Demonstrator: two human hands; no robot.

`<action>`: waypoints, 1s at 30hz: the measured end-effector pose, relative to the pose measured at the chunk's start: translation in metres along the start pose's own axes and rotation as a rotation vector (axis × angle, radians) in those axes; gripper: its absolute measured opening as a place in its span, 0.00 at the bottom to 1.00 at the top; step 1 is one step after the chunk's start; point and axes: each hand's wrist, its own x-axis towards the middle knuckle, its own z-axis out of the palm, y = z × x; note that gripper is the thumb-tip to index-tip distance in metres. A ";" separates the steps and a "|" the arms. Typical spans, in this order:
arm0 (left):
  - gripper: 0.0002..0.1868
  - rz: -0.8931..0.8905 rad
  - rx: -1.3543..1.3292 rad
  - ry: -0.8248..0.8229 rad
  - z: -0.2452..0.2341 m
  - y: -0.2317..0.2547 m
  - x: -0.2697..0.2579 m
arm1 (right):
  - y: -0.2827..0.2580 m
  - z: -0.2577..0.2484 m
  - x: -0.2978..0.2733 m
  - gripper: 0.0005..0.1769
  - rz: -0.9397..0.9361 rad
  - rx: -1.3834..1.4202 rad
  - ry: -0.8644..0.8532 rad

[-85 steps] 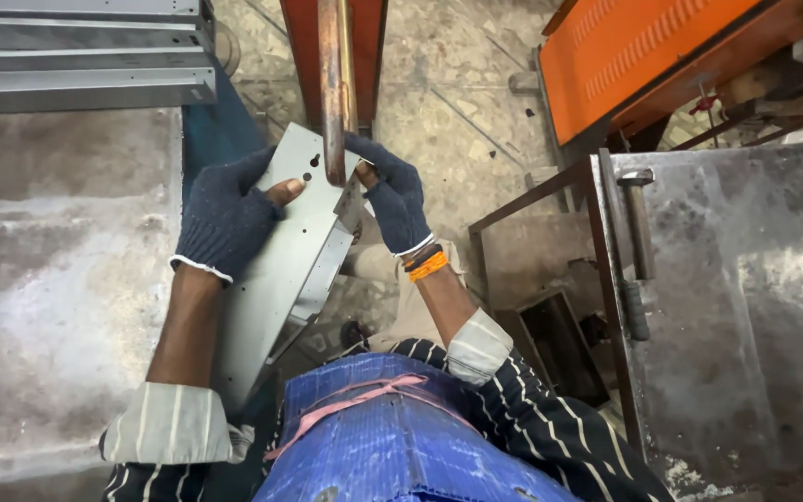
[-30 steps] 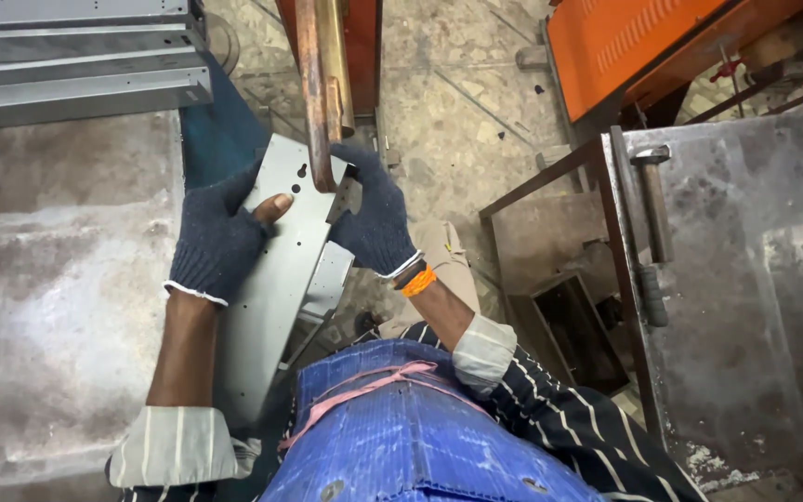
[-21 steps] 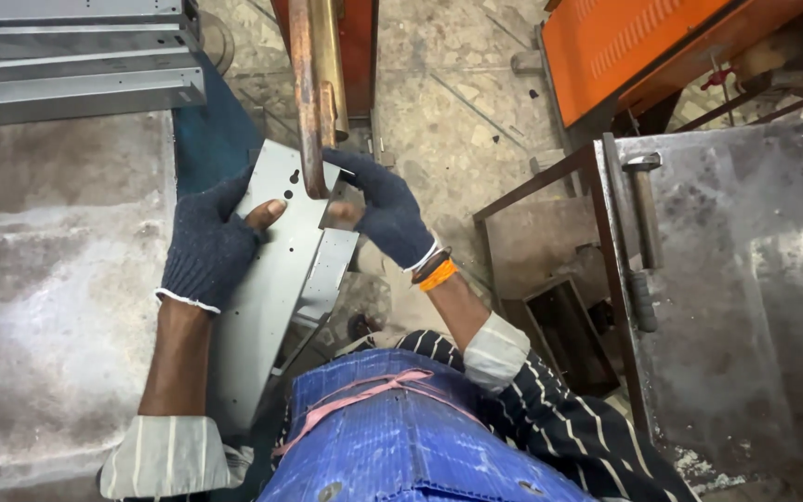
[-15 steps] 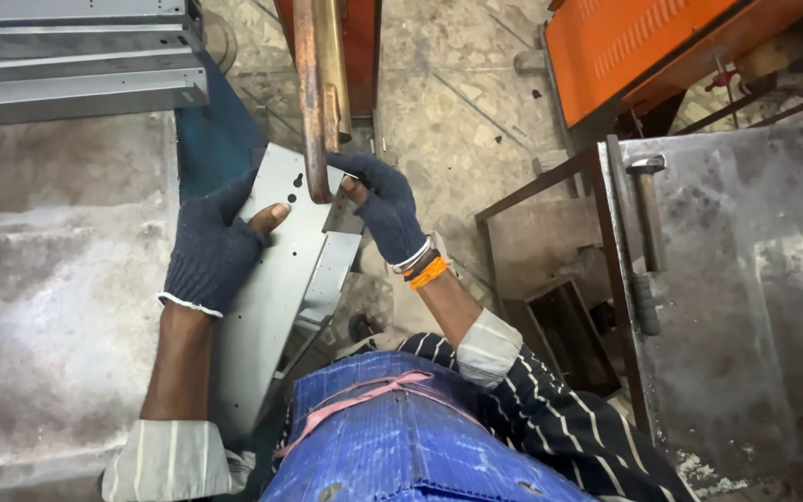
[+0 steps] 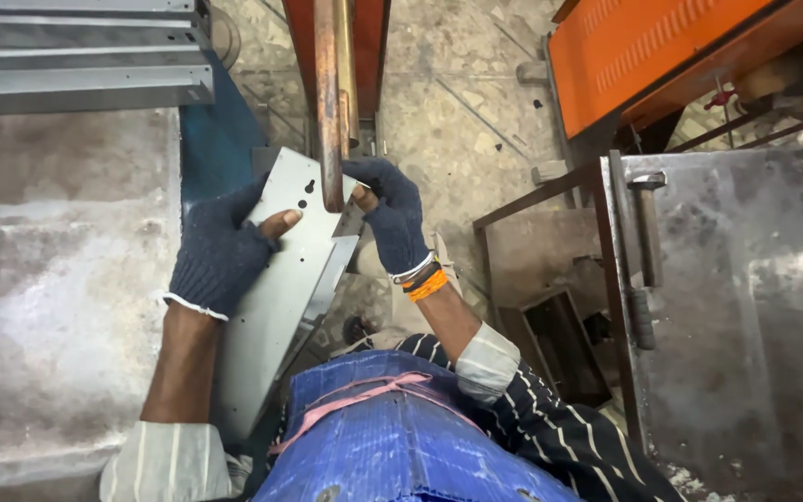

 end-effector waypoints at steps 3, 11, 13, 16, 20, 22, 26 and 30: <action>0.29 -0.001 0.006 0.001 0.001 -0.004 0.002 | -0.014 -0.005 0.000 0.17 -0.060 -0.093 -0.041; 0.29 0.076 0.089 0.010 -0.003 0.000 0.002 | -0.039 0.010 -0.023 0.43 -0.272 -0.408 -0.168; 0.29 0.087 0.098 0.003 -0.003 0.001 0.004 | -0.034 0.022 -0.026 0.52 -0.332 -0.579 -0.088; 0.28 0.098 0.113 -0.005 -0.004 -0.001 0.006 | -0.018 0.030 -0.026 0.44 -0.244 -0.515 0.145; 0.24 0.069 0.081 -0.020 -0.003 -0.004 0.008 | -0.023 0.027 -0.024 0.43 -0.171 -0.594 0.157; 0.24 0.074 0.059 -0.021 -0.004 -0.004 0.012 | -0.025 0.026 -0.020 0.44 -0.253 -0.622 0.161; 0.22 0.080 0.081 -0.027 -0.005 -0.007 0.014 | -0.020 0.026 -0.022 0.45 -0.232 -0.574 0.139; 0.21 0.078 0.121 -0.018 -0.007 -0.003 0.014 | -0.019 0.026 -0.022 0.44 -0.234 -0.484 0.119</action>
